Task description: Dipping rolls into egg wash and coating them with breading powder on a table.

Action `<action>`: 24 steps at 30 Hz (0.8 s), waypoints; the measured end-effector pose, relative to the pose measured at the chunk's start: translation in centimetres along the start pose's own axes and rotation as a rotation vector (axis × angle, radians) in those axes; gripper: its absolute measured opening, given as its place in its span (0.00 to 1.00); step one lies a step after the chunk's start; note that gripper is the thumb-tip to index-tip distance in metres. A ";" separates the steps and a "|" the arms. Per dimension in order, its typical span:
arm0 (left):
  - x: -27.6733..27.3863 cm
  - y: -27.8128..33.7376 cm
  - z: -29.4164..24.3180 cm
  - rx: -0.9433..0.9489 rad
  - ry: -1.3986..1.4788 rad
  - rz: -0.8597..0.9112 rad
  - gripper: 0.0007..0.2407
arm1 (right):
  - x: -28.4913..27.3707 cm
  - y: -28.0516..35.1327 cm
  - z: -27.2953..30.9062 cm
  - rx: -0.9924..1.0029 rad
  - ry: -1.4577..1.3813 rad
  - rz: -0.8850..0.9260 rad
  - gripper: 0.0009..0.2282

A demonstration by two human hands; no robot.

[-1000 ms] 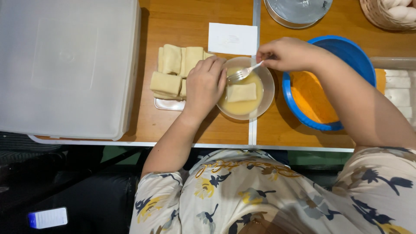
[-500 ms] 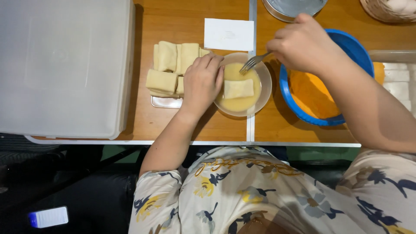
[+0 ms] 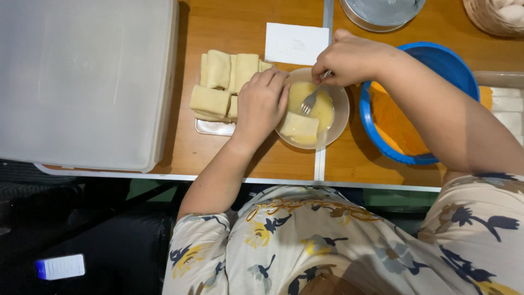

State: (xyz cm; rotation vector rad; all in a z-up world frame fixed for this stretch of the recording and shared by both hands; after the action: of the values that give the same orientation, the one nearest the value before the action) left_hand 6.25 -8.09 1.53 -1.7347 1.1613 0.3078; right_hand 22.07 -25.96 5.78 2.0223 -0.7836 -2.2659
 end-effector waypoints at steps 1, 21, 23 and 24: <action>0.0 0.0 0.0 -0.003 0.000 0.001 0.08 | -0.1 0.2 0.0 -0.002 -0.001 0.002 0.06; -0.3 -0.1 -0.1 0.015 0.013 0.003 0.07 | -4.1 8.0 8.8 -0.048 0.253 -0.405 0.01; -0.2 0.0 -0.1 0.025 0.009 -0.007 0.08 | -4.3 8.5 9.9 -0.053 0.300 -0.402 0.02; -0.2 0.0 -0.1 0.035 0.005 -0.018 0.08 | -4.5 8.8 10.4 -0.058 0.347 -0.398 0.03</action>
State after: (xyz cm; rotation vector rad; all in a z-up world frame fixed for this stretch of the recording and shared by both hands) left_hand 6.14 -8.03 1.71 -1.7152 1.1478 0.2711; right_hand 10.27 -28.46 13.60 2.6306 -0.3076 -1.9660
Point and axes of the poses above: each hand's wrist, its own y-axis away from the middle knuckle, its own x-axis out of the palm, z = x × y, the point moved 1 cm from there along -y, towards the middle knuckle, and after that the axes turned 1 degree about -z, right-handed, at the moved point
